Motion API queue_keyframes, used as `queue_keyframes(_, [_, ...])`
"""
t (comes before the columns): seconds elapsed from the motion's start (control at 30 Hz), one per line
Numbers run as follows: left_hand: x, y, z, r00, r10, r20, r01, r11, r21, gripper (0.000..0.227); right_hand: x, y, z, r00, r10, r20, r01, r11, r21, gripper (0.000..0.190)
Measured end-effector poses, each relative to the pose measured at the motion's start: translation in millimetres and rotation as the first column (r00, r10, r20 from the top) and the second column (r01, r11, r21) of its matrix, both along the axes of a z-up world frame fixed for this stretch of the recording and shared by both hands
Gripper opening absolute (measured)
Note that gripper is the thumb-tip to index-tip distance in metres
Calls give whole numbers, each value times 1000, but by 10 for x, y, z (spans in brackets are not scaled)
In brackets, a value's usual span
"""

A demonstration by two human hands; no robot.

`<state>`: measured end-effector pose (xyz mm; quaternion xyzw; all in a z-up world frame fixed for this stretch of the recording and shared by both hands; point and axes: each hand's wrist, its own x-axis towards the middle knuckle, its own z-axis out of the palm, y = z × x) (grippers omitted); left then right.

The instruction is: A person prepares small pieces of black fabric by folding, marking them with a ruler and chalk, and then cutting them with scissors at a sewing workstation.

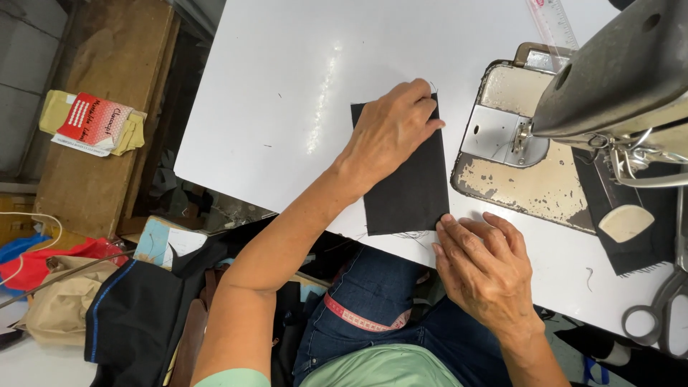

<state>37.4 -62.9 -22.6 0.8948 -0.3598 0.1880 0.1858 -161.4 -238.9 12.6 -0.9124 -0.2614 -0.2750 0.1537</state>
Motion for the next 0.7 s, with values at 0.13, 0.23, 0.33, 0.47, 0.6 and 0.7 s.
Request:
queue_keyframes(0.13, [130,-30,-1,998,3,-59,-5,999,-34,31,0,0,-5,1000,-4,-6,4,1000,2,15])
queue_keyframes(0.23, [218,-62,-18,996,15,-82,-20,998,-62,24,-4,-1,-1,1000,-8,-10,8,1000,-14,16])
queue_keyframes(0.33, [345,-88,-46,998,55,-33,-58,995,-86,30,7,2,13,1000,-10,-28,9,1000,-17,16])
queue_keyframes(0.47, [480,-20,-77,999,30,-35,-33,995,-90,21,-21,12,38,999,-5,-36,5,1000,-19,13])
queue_keyframes(0.6, [474,119,-60,1000,22,2,-21,986,-168,19,-15,23,21,1000,-7,-4,7,1000,-3,10])
queue_keyframes(0.7, [-173,52,608,977,-75,-198,-7,923,-385,20,-21,21,17,1000,-15,-2,15,1000,-7,10])
